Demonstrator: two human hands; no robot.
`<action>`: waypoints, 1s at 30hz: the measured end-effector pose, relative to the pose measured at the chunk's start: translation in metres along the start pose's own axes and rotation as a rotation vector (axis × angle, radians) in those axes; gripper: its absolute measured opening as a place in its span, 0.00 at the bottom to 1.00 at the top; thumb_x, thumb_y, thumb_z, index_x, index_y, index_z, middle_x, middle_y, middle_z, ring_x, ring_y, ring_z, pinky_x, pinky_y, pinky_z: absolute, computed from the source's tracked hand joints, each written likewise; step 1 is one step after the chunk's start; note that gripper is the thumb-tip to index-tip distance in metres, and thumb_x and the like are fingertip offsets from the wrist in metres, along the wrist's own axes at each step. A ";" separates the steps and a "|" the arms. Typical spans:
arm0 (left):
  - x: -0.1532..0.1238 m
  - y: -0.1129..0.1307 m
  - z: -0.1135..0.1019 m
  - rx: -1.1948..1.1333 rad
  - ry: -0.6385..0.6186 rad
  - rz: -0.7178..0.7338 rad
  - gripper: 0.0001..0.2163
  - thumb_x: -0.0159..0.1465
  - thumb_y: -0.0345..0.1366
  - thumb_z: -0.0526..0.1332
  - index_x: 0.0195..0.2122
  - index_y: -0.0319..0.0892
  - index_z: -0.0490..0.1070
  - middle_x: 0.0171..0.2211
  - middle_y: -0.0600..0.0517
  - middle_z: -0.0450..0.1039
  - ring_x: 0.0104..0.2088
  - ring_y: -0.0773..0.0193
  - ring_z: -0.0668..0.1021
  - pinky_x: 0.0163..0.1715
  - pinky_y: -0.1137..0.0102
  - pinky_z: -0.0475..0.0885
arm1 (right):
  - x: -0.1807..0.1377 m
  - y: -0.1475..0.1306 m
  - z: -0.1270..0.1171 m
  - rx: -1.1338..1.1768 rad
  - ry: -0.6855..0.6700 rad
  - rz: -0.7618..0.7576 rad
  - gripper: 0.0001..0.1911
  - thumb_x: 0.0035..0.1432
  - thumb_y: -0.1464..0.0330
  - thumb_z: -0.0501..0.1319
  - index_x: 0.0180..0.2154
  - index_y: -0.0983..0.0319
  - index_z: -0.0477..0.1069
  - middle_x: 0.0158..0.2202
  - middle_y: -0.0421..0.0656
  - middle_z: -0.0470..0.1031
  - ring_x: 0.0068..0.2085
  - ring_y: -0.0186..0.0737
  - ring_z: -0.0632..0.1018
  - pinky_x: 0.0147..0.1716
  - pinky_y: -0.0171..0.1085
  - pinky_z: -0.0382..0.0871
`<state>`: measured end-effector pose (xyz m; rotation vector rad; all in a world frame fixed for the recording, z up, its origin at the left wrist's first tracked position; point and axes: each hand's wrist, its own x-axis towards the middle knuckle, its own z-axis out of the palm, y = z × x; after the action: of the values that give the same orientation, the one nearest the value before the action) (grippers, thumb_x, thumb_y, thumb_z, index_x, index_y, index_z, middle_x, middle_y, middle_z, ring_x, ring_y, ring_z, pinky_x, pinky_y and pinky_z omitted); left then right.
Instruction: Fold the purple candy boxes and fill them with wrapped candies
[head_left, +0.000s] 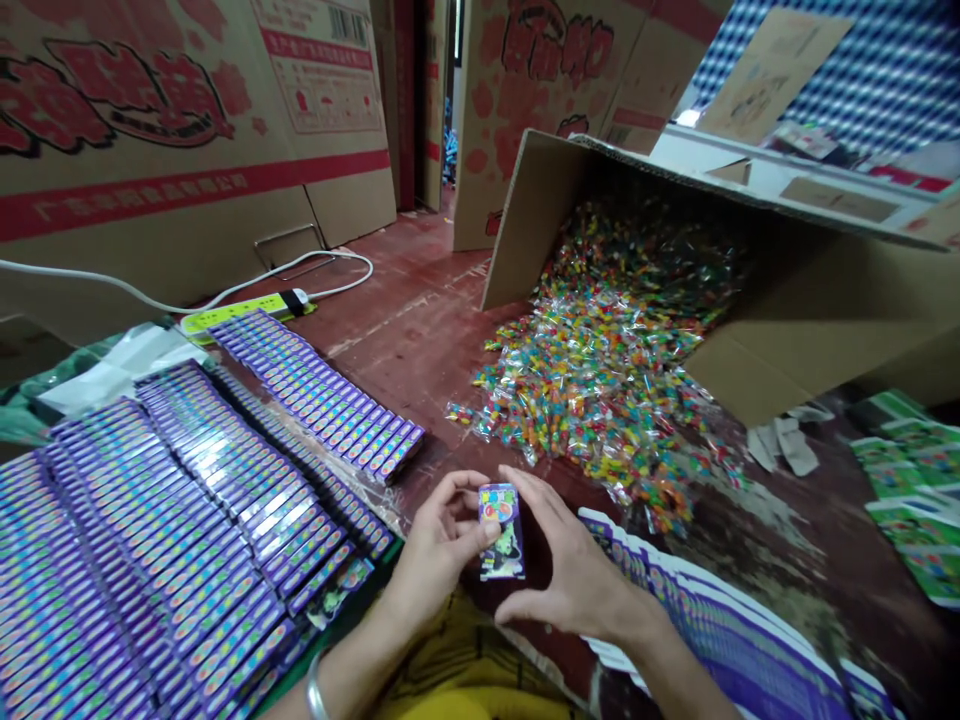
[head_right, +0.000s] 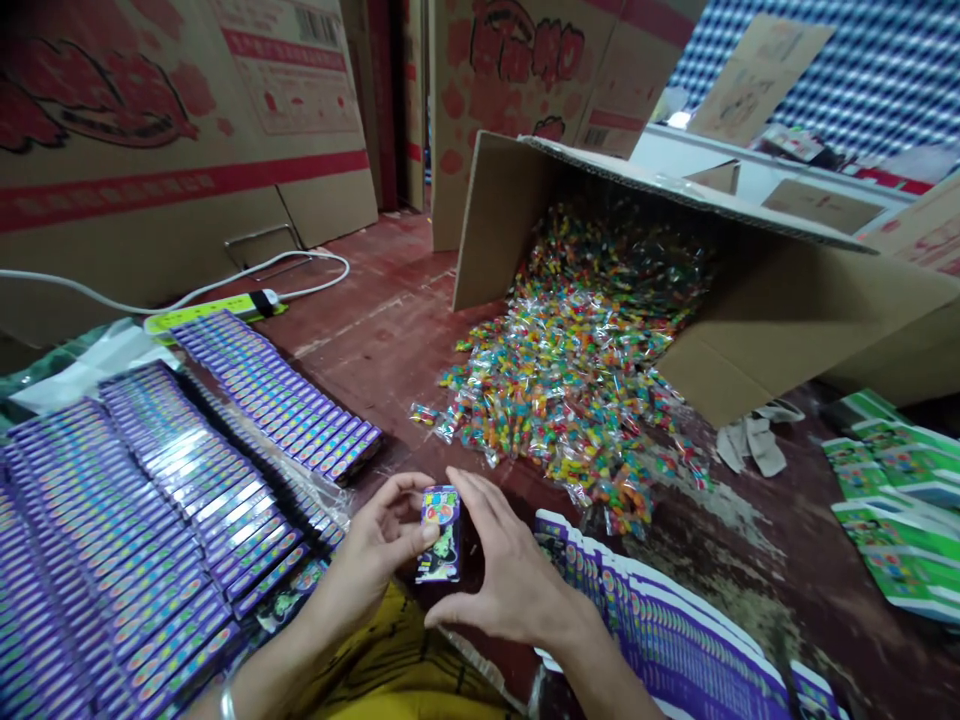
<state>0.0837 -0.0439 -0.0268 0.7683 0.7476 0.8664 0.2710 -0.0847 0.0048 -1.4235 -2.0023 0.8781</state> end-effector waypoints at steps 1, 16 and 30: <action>0.000 -0.001 0.002 -0.015 0.017 0.003 0.21 0.56 0.33 0.71 0.48 0.44 0.66 0.37 0.52 0.73 0.31 0.67 0.77 0.30 0.75 0.71 | 0.001 0.001 0.002 -0.017 0.021 -0.005 0.57 0.41 0.65 0.76 0.67 0.56 0.47 0.65 0.48 0.57 0.65 0.51 0.59 0.64 0.47 0.54; -0.015 -0.008 -0.020 -0.036 0.219 0.145 0.19 0.57 0.34 0.70 0.47 0.46 0.65 0.39 0.53 0.74 0.37 0.64 0.78 0.37 0.73 0.71 | 0.029 -0.007 0.032 0.438 0.032 0.326 0.16 0.56 0.68 0.64 0.47 0.61 0.70 0.38 0.43 0.75 0.36 0.39 0.75 0.30 0.33 0.71; -0.050 -0.002 -0.064 0.228 0.137 0.014 0.10 0.66 0.42 0.61 0.40 0.42 0.65 0.28 0.55 0.70 0.26 0.65 0.77 0.26 0.71 0.71 | 0.113 -0.009 0.032 -0.029 0.125 0.025 0.06 0.55 0.71 0.63 0.37 0.59 0.71 0.30 0.38 0.74 0.29 0.35 0.74 0.31 0.33 0.67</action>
<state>0.0102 -0.0700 -0.0486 0.9234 0.9753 0.8617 0.2073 0.0142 -0.0033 -1.4848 -1.9156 0.7538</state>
